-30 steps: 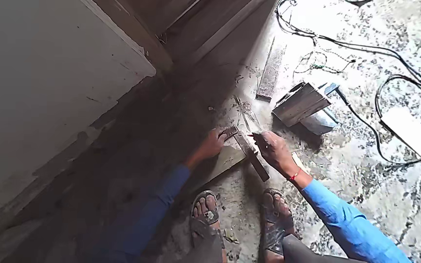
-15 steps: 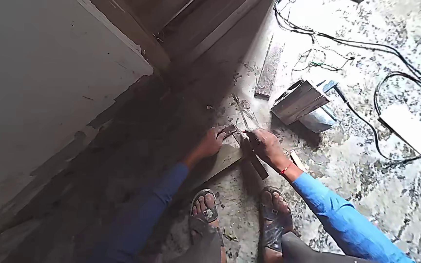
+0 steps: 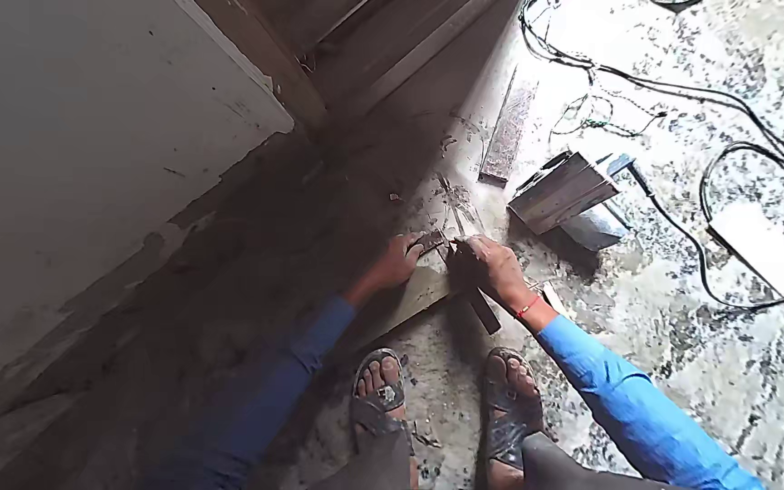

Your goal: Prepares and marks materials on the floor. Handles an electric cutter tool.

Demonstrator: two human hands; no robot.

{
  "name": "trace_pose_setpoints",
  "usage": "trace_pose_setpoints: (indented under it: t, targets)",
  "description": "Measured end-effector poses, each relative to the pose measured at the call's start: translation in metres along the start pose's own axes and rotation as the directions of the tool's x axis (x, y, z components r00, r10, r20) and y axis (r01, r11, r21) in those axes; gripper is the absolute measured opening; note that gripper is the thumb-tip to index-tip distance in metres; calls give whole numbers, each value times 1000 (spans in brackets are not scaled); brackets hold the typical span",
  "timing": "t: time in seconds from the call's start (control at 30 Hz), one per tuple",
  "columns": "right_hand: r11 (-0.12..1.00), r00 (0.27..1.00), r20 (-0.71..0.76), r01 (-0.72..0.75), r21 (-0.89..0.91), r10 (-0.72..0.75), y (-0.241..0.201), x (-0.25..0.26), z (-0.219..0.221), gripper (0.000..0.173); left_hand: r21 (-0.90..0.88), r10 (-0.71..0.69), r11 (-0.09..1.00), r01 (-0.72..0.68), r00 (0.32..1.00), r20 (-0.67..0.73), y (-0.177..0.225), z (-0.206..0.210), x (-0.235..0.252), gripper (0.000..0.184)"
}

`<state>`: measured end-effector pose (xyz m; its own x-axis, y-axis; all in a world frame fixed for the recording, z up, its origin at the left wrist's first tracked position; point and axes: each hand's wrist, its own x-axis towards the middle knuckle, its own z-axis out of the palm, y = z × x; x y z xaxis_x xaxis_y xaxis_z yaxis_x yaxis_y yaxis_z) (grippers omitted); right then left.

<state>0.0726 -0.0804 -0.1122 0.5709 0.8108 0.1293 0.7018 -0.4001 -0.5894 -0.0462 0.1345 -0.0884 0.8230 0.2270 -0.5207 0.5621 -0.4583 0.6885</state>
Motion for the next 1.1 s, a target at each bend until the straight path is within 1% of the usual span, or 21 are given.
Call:
trace_pose_setpoints:
  t: [0.2, 0.27, 0.4, 0.53, 0.67, 0.73, 0.83, 0.97, 1.07, 1.1]
  targets:
    - [1000, 1000, 26, -3, -19, 4, 0, 1, -2, 20, -17, -14, 1000, 14, 1000, 0, 1, 0, -1, 42]
    - [999, 999, 43, -14, -31, 15, 0, 3, -2, 20, -33, -13, 999, 13, 1000, -10, 5, -2, -3, 39]
    - [1000, 999, 30, -15, -26, 15, 2, 3, -2, 19, -24, 1, 1000, -1, 1000, -8, 9, -3, -5, 37]
    - [1000, 998, 51, -30, -1, 30, 2, 3, -2, 20, -42, -6, 999, 5, 1000, -14, 7, -2, -5, 38]
    - [1000, 999, 44, -18, -5, 18, 3, 3, -2, 18, -24, -5, 1000, 5, 1000, -16, 3, 0, -2, 38]
    - [1000, 999, 40, -8, -22, 9, 3, 4, 0, 20, 1, -3, 1000, 3, 1000, -16, -1, 0, 0, 41]
    - [999, 999, 25, 32, -36, -31, 2, 4, 0, 19, 7, 10, 1000, -9, 1000, -23, -4, 2, -1, 42]
    - [997, 995, 91, 45, -65, -39, 1, 8, -3, 17, 15, 4, 1000, -4, 1000, -20, -1, 2, -2, 41]
    - [995, 991, 128, 58, -82, -48, 3, 7, -7, 19, 15, 31, 999, -31, 999, -37, -4, 3, -1, 40]
    - [994, 986, 162, 47, -97, -31, 2, 4, -11, 20, 13, 37, 999, -36, 999, -33, -5, 4, 0, 40]
